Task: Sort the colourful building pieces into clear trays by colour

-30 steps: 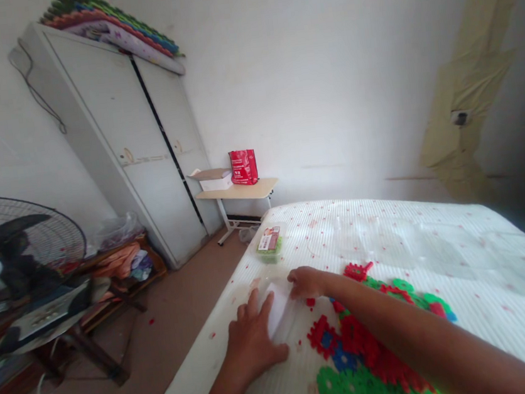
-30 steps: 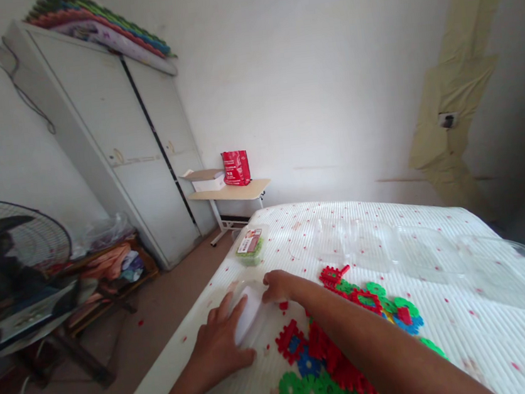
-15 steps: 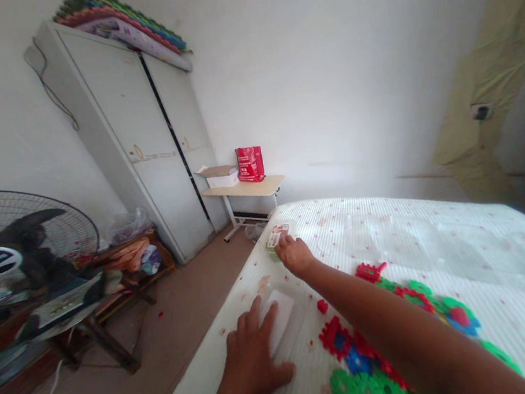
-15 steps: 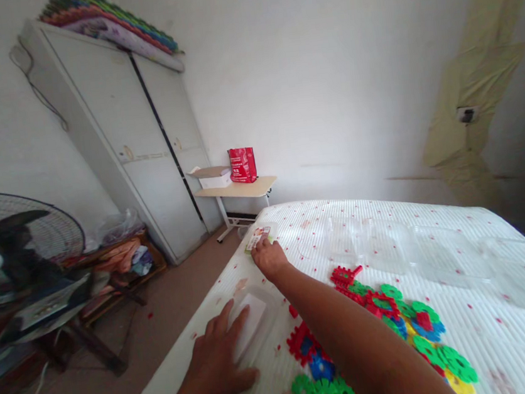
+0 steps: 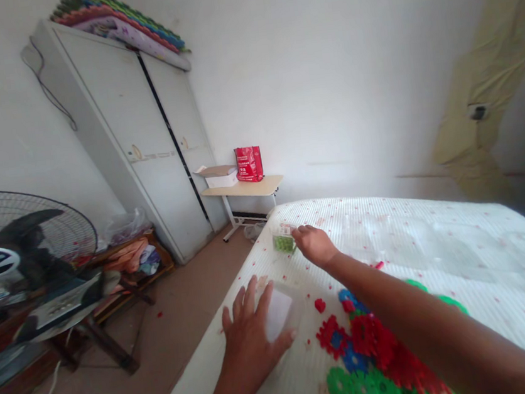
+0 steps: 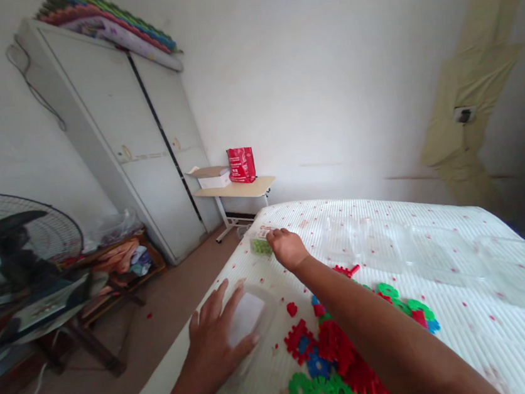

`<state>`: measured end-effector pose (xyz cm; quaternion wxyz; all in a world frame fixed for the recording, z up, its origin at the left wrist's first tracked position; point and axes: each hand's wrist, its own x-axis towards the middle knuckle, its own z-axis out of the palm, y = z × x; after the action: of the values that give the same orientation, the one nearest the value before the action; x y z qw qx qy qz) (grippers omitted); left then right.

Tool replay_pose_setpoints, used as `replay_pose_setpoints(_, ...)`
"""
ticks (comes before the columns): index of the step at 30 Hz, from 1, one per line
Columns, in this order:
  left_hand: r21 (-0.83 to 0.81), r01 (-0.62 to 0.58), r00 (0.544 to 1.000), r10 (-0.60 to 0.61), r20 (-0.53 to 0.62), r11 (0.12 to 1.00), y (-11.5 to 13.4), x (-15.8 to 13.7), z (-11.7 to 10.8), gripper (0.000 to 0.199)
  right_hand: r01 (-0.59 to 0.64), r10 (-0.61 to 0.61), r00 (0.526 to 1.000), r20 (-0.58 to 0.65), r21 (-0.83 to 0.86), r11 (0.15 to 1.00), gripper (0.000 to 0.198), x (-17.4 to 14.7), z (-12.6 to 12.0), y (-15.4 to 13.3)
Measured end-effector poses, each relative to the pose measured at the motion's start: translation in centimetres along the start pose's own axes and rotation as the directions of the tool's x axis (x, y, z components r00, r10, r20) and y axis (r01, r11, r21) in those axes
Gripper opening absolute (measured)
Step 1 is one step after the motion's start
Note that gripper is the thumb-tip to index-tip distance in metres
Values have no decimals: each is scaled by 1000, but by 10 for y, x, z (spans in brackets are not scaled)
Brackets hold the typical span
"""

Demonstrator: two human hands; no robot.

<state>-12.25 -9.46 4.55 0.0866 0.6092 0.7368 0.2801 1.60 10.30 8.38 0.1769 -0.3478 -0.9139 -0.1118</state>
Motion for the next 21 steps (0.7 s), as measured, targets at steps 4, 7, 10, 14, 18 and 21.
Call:
replay_pose_setpoints(4, -666, 70, 990, -133, -44, 743, 28, 11, 7, 59, -80, 84, 990, -109, 42, 996, 18, -34, -33, 13)
replay_pose_setpoints(7, -941, 248, 951, -242, 191, 229, 57, 20, 19, 62, -67, 119, 960, -255, 204, 977, 15, -77, -57, 18)
replay_pose_setpoints(10, -922, 354, 919, -123, 374, -158, 92, 26, 29, 66, 47, 144, 896, -420, 411, 911, 12, -130, -74, 17)
replay_pose_setpoints(14, -823, 442, 896, 128, 426, -358, 137, 23, 46, 58, 79, 122, 900, -418, 432, 898, 17, -193, -83, 12)
replay_pose_setpoints(18, -845, 419, 904, 66, 423, -333, 166, 13, 71, 50, -88, 261, 907, -330, 456, 886, 25, -234, -87, 9)
replay_pose_setpoints(21, -911, 340, 940, 55, 337, -232, 176, 4, 85, 59, -135, 332, 886, -325, 504, 853, 29, -251, -93, 8)
